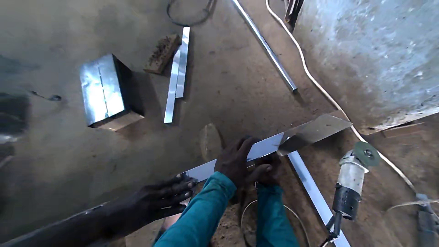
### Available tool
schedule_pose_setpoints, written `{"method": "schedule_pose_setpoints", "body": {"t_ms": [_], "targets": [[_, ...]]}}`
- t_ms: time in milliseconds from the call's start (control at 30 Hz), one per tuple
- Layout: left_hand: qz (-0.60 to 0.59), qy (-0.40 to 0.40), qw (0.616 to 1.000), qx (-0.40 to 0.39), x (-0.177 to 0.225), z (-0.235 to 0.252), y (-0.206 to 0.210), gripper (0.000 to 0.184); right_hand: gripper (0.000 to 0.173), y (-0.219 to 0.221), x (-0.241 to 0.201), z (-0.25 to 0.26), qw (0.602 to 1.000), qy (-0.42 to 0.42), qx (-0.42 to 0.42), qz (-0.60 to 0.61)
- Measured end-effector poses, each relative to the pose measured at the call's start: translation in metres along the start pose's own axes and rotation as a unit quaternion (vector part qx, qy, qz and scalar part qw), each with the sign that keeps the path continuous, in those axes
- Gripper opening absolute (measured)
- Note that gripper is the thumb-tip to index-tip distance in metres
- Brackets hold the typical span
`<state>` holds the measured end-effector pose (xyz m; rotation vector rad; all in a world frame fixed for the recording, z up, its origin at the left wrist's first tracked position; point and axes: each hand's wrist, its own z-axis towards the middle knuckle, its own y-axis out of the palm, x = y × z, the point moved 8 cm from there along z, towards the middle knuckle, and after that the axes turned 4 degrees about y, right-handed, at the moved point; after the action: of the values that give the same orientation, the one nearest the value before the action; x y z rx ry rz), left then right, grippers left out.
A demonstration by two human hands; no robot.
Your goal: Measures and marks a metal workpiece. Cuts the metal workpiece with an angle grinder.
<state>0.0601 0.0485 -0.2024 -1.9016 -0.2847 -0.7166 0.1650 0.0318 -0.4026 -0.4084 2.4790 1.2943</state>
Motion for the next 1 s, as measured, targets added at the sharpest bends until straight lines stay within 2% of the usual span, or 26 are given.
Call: {"method": "schedule_pose_setpoints", "body": {"t_ms": [67, 167, 233, 267, 300, 333, 367, 500, 667, 700, 800, 933, 1000], "targets": [[-0.001, -0.007, 1.0, -0.008, 0.002, -0.002, -0.003, 0.068, 0.039, 0.0, 0.0, -0.001, 1.0, 0.006, 0.009, -0.011], [-0.011, -0.005, 1.0, -0.012, 0.004, -0.004, -0.005, 0.068, 0.031, 0.009, -0.008, -0.01, 0.993, 0.032, 0.098, -0.061], [0.003, 0.014, 1.0, 0.001, 0.0, -0.002, -0.002, 0.069, 0.029, 0.01, -0.009, -0.011, 0.99, 0.045, 0.117, -0.064], [0.019, 0.058, 0.997, 0.05, -0.008, 0.001, 0.005, 0.07, 0.029, 0.009, -0.008, -0.01, 0.991, 0.049, 0.114, -0.059], [0.042, 0.124, 0.981, 0.144, -0.021, 0.006, 0.017, 0.073, 0.028, 0.009, -0.006, -0.009, 0.991, 0.052, 0.108, -0.054], [0.047, 0.155, 0.968, 0.192, -0.029, 0.01, 0.025, 0.075, 0.029, 0.008, -0.005, -0.009, 0.992, 0.055, 0.103, -0.046], [0.046, 0.161, 0.965, 0.2, -0.034, 0.011, 0.029, 0.077, 0.03, 0.008, -0.005, -0.009, 0.993, 0.054, 0.094, -0.038], [0.047, 0.145, 0.971, 0.182, -0.035, 0.014, 0.031, 0.078, 0.023, 0.006, -0.009, -0.012, 0.992, 0.051, 0.077, -0.083], [0.051, 0.169, 0.963, 0.205, -0.034, 0.013, 0.03, 0.078, 0.025, -0.003, -0.008, -0.003, 0.989, 0.024, 0.033, -0.141], [0.055, 0.17, 0.962, 0.207, -0.034, 0.013, 0.031, 0.078, 0.025, -0.001, -0.01, -0.003, 0.988, 0.026, 0.045, -0.146], [0.061, 0.169, 0.963, 0.201, -0.035, 0.013, 0.032, 0.08, 0.029, 0.004, -0.012, -0.005, 0.984, 0.044, 0.092, -0.148], [0.063, 0.172, 0.962, 0.204, -0.035, 0.013, 0.032, 0.08, 0.033, 0.003, -0.013, 0.003, 0.993, 0.01, 0.033, -0.114], [0.062, 0.179, 0.959, 0.209, -0.035, 0.012, 0.031, 0.08, 0.025, 0.007, -0.016, 0.001, 0.99, 0.017, 0.039, -0.132]]}}
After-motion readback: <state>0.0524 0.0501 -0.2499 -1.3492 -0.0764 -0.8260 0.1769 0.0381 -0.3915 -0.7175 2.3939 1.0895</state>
